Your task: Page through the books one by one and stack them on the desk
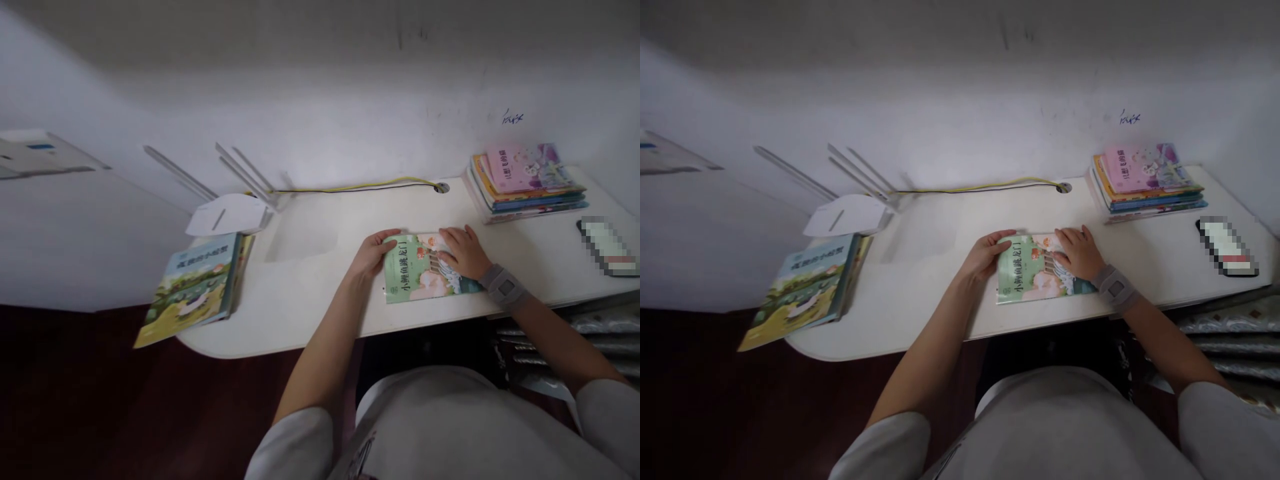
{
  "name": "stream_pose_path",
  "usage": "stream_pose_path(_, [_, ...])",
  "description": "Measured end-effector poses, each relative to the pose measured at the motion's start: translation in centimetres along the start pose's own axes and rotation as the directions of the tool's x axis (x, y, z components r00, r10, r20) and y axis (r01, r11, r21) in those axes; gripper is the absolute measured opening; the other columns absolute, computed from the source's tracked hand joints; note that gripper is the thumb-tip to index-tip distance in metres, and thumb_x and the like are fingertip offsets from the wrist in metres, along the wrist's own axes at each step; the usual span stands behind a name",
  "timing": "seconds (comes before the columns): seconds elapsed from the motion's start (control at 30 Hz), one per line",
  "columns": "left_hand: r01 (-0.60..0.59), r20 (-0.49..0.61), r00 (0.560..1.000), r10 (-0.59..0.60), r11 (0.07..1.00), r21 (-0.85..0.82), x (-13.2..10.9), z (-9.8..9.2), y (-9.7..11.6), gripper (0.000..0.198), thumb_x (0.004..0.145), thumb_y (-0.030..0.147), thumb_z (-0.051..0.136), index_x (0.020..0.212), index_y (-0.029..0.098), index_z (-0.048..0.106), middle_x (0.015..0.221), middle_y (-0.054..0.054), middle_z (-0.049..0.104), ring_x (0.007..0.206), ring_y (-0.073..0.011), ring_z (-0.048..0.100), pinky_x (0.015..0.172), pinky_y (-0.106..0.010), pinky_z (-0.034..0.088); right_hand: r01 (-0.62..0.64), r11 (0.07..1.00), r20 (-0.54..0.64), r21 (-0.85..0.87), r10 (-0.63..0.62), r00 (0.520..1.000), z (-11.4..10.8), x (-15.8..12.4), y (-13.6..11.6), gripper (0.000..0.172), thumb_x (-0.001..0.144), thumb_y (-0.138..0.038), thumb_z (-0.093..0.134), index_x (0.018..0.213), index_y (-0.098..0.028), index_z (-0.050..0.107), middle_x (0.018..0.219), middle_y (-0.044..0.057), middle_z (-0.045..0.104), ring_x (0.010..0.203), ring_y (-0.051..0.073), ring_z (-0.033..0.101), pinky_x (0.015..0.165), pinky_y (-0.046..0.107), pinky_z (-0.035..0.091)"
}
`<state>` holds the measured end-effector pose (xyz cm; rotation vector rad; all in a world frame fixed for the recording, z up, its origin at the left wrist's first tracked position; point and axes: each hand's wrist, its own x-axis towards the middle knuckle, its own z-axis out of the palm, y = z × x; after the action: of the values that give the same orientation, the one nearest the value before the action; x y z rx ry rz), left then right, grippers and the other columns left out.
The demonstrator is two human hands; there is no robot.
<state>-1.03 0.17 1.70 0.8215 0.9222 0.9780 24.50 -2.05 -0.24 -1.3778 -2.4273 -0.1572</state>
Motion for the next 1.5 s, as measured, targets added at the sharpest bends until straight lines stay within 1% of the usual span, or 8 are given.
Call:
stream_pose_path(0.4, [-0.168, -0.064, 0.962, 0.267, 0.756, 0.633, -2.6, 0.1, 1.5, 0.023, 0.071, 0.036, 0.068, 0.080, 0.015, 0.071, 0.073, -0.003, 0.069, 0.065, -0.0146, 0.059, 0.065, -0.028, 0.044, 0.033, 0.980, -0.076, 0.198, -0.019, 0.997, -3.9, 0.1, 2.2, 0.030, 0.095, -0.030, 0.038, 0.087, -0.018, 0.065, 0.082, 0.007, 0.065, 0.083, 0.020, 0.056, 0.086, 0.037, 0.040])
stream_pose_path(0.53, [-0.218, -0.041, 0.960, 0.277, 0.831, 0.511, -3.5, 0.4, 1.8, 0.028, 0.064, 0.040, 0.074, 0.075, 0.015, 0.069, 0.092, -0.006, 0.072, 0.076, -0.0160, 0.061, 0.071, -0.028, 0.046, -0.111, 0.844, 0.029, 0.524, 0.113, 0.993, -5.5, -0.3, 3.6, 0.031, 0.089, -0.041, 0.048, 0.080, -0.017, 0.066, 0.072, 0.004, 0.064, 0.066, 0.016, 0.055, 0.064, 0.029, 0.042])
stream_pose_path(0.73, [-0.110, -0.112, 0.985, 0.132, 0.976, 0.187, -2.7, 1.1, 1.1, 0.040, 0.054, 0.045, 0.081, 0.070, 0.015, 0.060, 0.060, 0.002, 0.062, 0.054, -0.0111, 0.053, 0.057, -0.025, 0.043, -0.407, 0.493, 0.190, 0.769, 0.431, 0.882, -5.2, 0.1, 3.7, 0.040, 0.073, -0.056, 0.062, 0.071, -0.016, 0.065, 0.059, -0.001, 0.059, 0.051, 0.011, 0.046, 0.049, 0.025, 0.036])
stream_pose_path(0.83, [-0.080, -0.231, 0.961, 0.153, 0.952, 0.295, -1.4, 1.2, 0.5, 0.033, 0.059, 0.040, 0.077, 0.074, 0.016, 0.059, 0.060, 0.001, 0.061, 0.055, -0.0129, 0.055, 0.056, -0.026, 0.043, -0.515, 0.554, 0.179, 0.654, 0.548, 0.817, -3.7, 0.9, 3.3, 0.040, 0.078, -0.053, 0.055, 0.066, -0.015, 0.063, 0.053, -0.001, 0.055, 0.049, 0.010, 0.043, 0.048, 0.026, 0.033])
stream_pose_path(1.1, [0.215, -0.300, 0.910, 0.285, 0.293, 0.932, 0.0, 1.2, 0.2, 0.027, 0.076, 0.043, 0.064, 0.091, 0.021, 0.061, 0.094, -0.014, 0.068, 0.097, -0.0329, 0.061, 0.078, -0.040, 0.044, -0.592, 0.805, 0.092, 0.033, 0.587, 0.804, -0.9, 1.8, 2.6, 0.025, 0.084, -0.039, 0.055, 0.078, -0.019, 0.067, 0.075, 0.008, 0.068, 0.072, 0.020, 0.058, 0.061, 0.029, 0.035])
stream_pose_path(1.27, [-0.073, 0.093, 0.907, 0.411, -0.062, 0.995, -0.3, 3.5, -0.2, 0.026, 0.088, 0.017, 0.049, 0.112, 0.015, 0.058, 0.122, -0.019, 0.058, 0.122, -0.0325, 0.046, 0.099, -0.045, 0.035, -0.283, 0.949, 0.058, -0.140, 0.293, 0.954, -1.2, 1.8, 2.0, 0.023, 0.088, -0.023, 0.050, 0.100, -0.019, 0.068, 0.107, 0.012, 0.066, 0.094, 0.024, 0.058, 0.074, 0.034, 0.040])
stream_pose_path(1.37, [-0.237, 0.263, 0.921, 0.286, -0.122, 0.964, -0.1, 5.7, -1.5, 0.028, 0.089, 0.009, 0.040, 0.105, 0.014, 0.062, 0.113, -0.017, 0.064, 0.117, -0.0275, 0.052, 0.102, -0.044, 0.033, -0.139, 0.977, 0.169, -0.165, 0.167, 0.971, -1.6, 2.3, 0.4, 0.025, 0.089, -0.014, 0.045, 0.089, -0.016, 0.070, 0.097, 0.013, 0.068, 0.091, 0.025, 0.060, 0.081, 0.038, 0.040])
stream_pose_path(1.5, [-0.182, 0.211, 0.925, 0.316, -0.116, 0.976, -0.1, 7.1, -3.3, 0.031, 0.093, 0.019, 0.038, 0.112, 0.009, 0.061, 0.119, -0.022, 0.062, 0.121, -0.0312, 0.051, 0.104, -0.050, 0.030, -0.026, 0.983, 0.215, -0.184, 0.066, 0.974, -1.2, 3.0, -3.1, 0.032, 0.090, -0.009, 0.037, 0.100, -0.004, 0.067, 0.099, 0.021, 0.068, 0.096, 0.029, 0.060, 0.089, 0.043, 0.038])
